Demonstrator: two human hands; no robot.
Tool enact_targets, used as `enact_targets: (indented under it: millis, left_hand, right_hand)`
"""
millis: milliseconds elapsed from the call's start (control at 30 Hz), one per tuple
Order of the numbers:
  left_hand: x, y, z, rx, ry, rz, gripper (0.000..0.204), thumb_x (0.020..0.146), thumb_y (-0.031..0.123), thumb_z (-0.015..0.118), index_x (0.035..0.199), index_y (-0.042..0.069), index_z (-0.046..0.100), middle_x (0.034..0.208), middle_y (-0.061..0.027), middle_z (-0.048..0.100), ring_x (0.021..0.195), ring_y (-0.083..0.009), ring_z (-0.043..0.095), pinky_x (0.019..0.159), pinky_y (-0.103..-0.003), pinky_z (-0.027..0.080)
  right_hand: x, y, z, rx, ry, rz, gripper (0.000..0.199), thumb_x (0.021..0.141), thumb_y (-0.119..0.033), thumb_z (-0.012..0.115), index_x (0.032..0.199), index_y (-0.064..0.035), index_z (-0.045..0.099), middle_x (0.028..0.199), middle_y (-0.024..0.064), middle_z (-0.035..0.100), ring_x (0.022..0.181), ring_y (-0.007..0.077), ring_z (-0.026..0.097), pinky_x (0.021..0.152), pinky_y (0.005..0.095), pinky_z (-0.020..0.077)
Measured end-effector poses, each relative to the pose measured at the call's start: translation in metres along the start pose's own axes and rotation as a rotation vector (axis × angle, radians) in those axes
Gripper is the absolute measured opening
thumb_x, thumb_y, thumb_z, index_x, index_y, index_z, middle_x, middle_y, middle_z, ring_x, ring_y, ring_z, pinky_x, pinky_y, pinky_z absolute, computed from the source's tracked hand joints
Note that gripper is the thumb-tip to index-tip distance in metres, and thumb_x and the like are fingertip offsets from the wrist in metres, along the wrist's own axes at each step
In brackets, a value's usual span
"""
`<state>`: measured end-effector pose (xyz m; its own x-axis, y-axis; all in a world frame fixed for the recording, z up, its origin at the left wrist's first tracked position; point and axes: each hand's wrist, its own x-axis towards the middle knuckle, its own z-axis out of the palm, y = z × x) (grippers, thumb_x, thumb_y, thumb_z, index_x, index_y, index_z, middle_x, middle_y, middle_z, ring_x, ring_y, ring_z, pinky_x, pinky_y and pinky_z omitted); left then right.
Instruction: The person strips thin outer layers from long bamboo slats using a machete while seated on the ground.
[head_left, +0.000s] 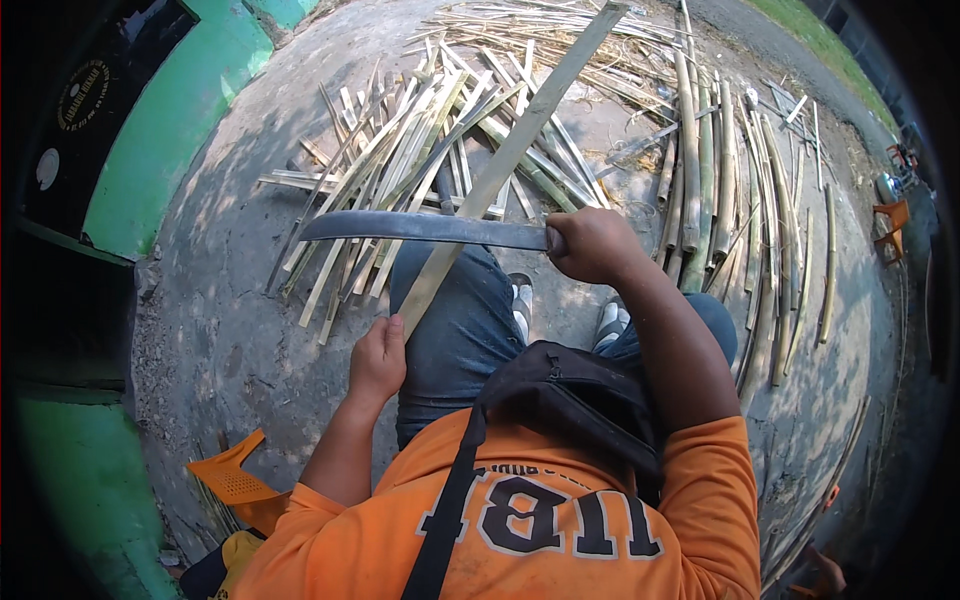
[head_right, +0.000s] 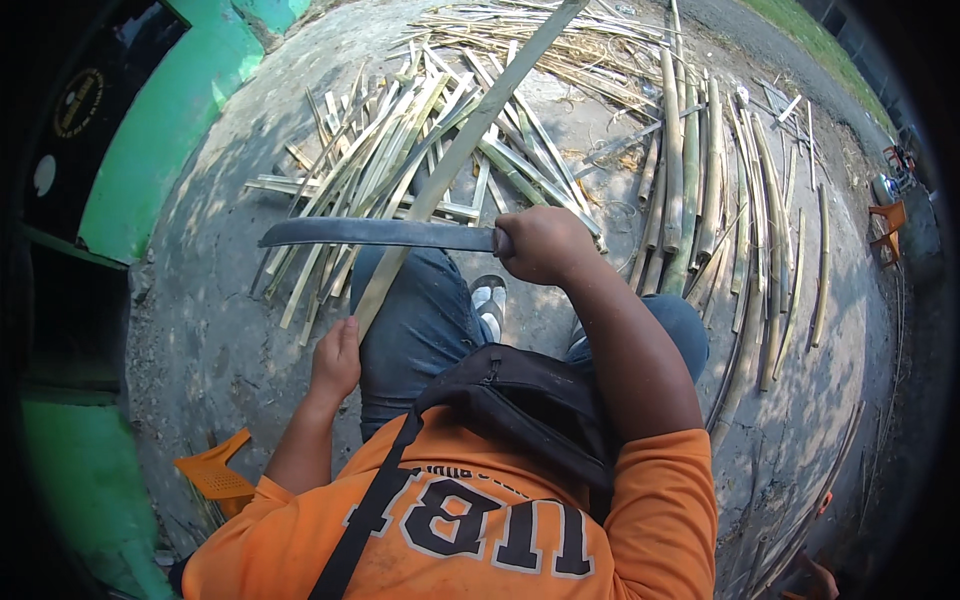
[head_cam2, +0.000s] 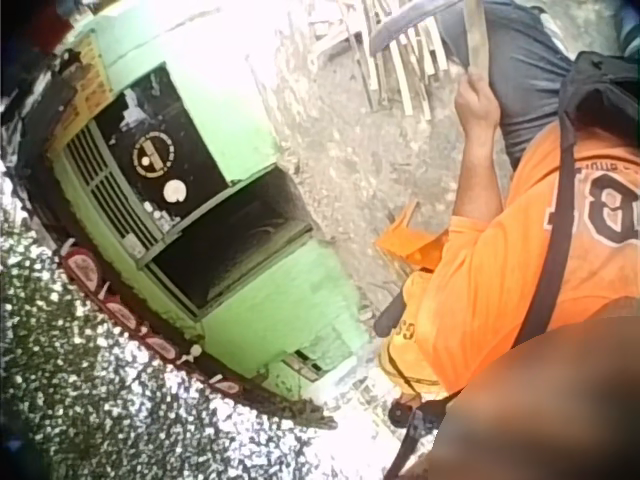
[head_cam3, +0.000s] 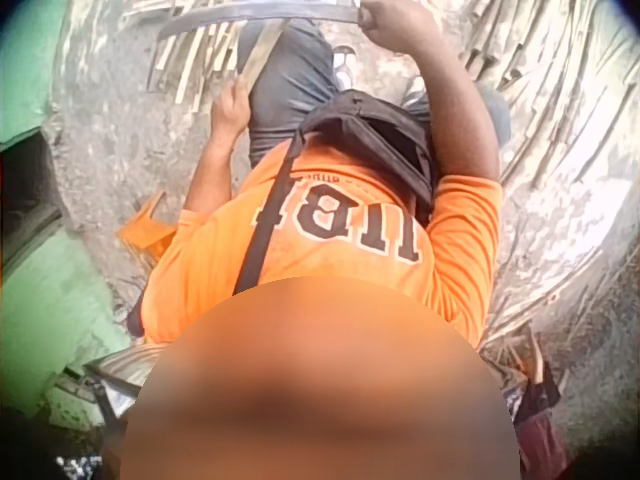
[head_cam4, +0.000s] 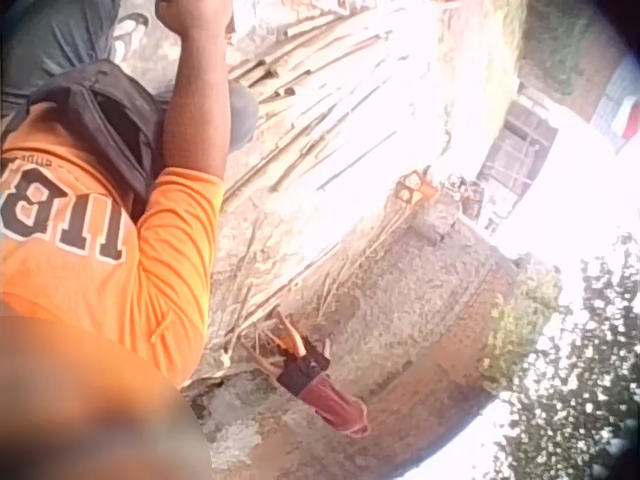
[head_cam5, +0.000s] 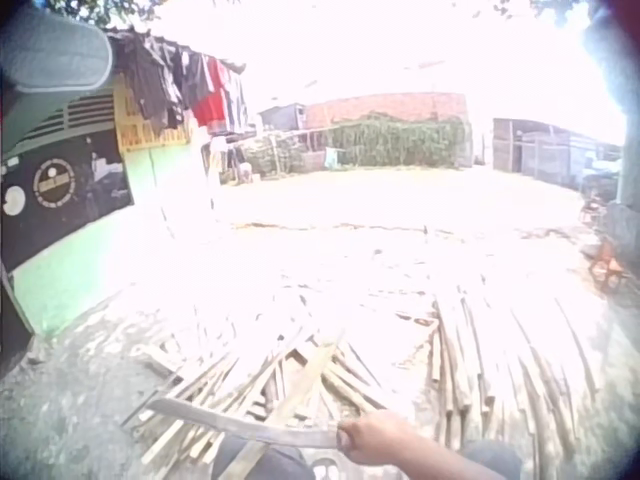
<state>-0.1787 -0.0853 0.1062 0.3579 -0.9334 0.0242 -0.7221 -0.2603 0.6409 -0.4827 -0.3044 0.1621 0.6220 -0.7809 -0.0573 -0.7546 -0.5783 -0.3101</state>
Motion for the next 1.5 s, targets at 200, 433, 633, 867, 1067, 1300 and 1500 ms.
enact_targets:
  millis: [200, 433, 633, 867, 1067, 1300, 1500]
  left_hand:
    - [0.006, 0.007, 0.002, 0.011, -0.021, -0.013, 0.056, 0.111, 0.047, 0.041, 0.093, -0.001, 0.061, 0.084, -0.0298, 0.066, 0.086, -0.0547, 0.063, 0.072, -0.055, 0.049]
    - [0.004, -0.002, -0.003, -0.055, -0.044, -0.006, 0.055, 0.111, 0.047, 0.041, 0.094, -0.001, 0.061, 0.084, -0.0292, 0.066, 0.086, -0.0532, 0.064, 0.073, -0.053, 0.049]
    - [0.007, -0.002, -0.002, -0.020, -0.056, -0.006, 0.055, 0.111, 0.046, 0.040, 0.093, -0.001, 0.061, 0.083, -0.0289, 0.065, 0.084, -0.0527, 0.064, 0.072, -0.052, 0.049]
    - [0.007, 0.000, -0.004, -0.058, -0.061, 0.000, 0.055, 0.111, 0.046, 0.040, 0.093, -0.001, 0.060, 0.083, -0.0294, 0.065, 0.085, -0.0532, 0.064, 0.072, -0.052, 0.049]
    - [0.008, -0.005, -0.003, -0.029, -0.073, 0.001, 0.055, 0.112, 0.046, 0.040, 0.092, -0.002, 0.060, 0.083, -0.0296, 0.065, 0.085, -0.0540, 0.062, 0.072, -0.052, 0.049]
    - [0.008, -0.011, -0.002, -0.089, -0.078, 0.009, 0.055, 0.112, 0.047, 0.040, 0.094, -0.002, 0.060, 0.084, -0.0287, 0.065, 0.084, -0.0518, 0.064, 0.072, -0.050, 0.049]
    - [0.010, -0.013, 0.000, -0.101, -0.095, -0.001, 0.056, 0.111, 0.047, 0.040, 0.097, -0.002, 0.062, 0.083, -0.0276, 0.065, 0.084, -0.0504, 0.065, 0.073, -0.050, 0.049]
  right_hand:
    - [0.008, 0.035, 0.015, 0.140, 0.099, 0.055, 0.017, 0.087, -0.023, 0.059, 0.088, -0.0128, 0.073, 0.084, 0.0197, 0.071, 0.083, 0.0413, 0.070, 0.077, 0.0511, 0.0568]
    - [0.002, 0.005, -0.002, 0.037, -0.010, 0.027, 0.016, 0.085, -0.023, 0.061, 0.092, -0.0126, 0.072, 0.086, 0.0191, 0.072, 0.086, 0.0401, 0.071, 0.080, 0.0515, 0.0571]
    - [0.005, 0.035, 0.007, 0.134, 0.115, 0.073, 0.016, 0.086, -0.024, 0.063, 0.092, -0.0125, 0.072, 0.085, 0.0177, 0.072, 0.083, 0.0402, 0.071, 0.078, 0.0513, 0.0565]
    - [0.004, 0.010, -0.001, 0.026, 0.012, -0.006, 0.020, 0.084, -0.027, 0.065, 0.094, -0.0113, 0.073, 0.086, 0.0182, 0.073, 0.086, 0.0406, 0.071, 0.080, 0.0514, 0.0569]
    - [0.008, 0.035, 0.001, 0.149, 0.061, 0.140, 0.025, 0.086, -0.029, 0.066, 0.103, -0.0136, 0.076, 0.090, 0.0194, 0.074, 0.090, 0.0397, 0.072, 0.083, 0.0501, 0.0575]
    - [-0.002, 0.004, -0.006, 0.015, 0.111, -0.059, 0.016, 0.083, -0.023, 0.063, 0.090, -0.0122, 0.073, 0.081, 0.0179, 0.072, 0.081, 0.0410, 0.070, 0.076, 0.0523, 0.0569]
    - [0.007, 0.039, -0.003, 0.126, 0.090, 0.154, 0.022, 0.088, -0.026, 0.061, 0.098, -0.0133, 0.075, 0.088, 0.0194, 0.073, 0.085, 0.0422, 0.070, 0.078, 0.0527, 0.0569]
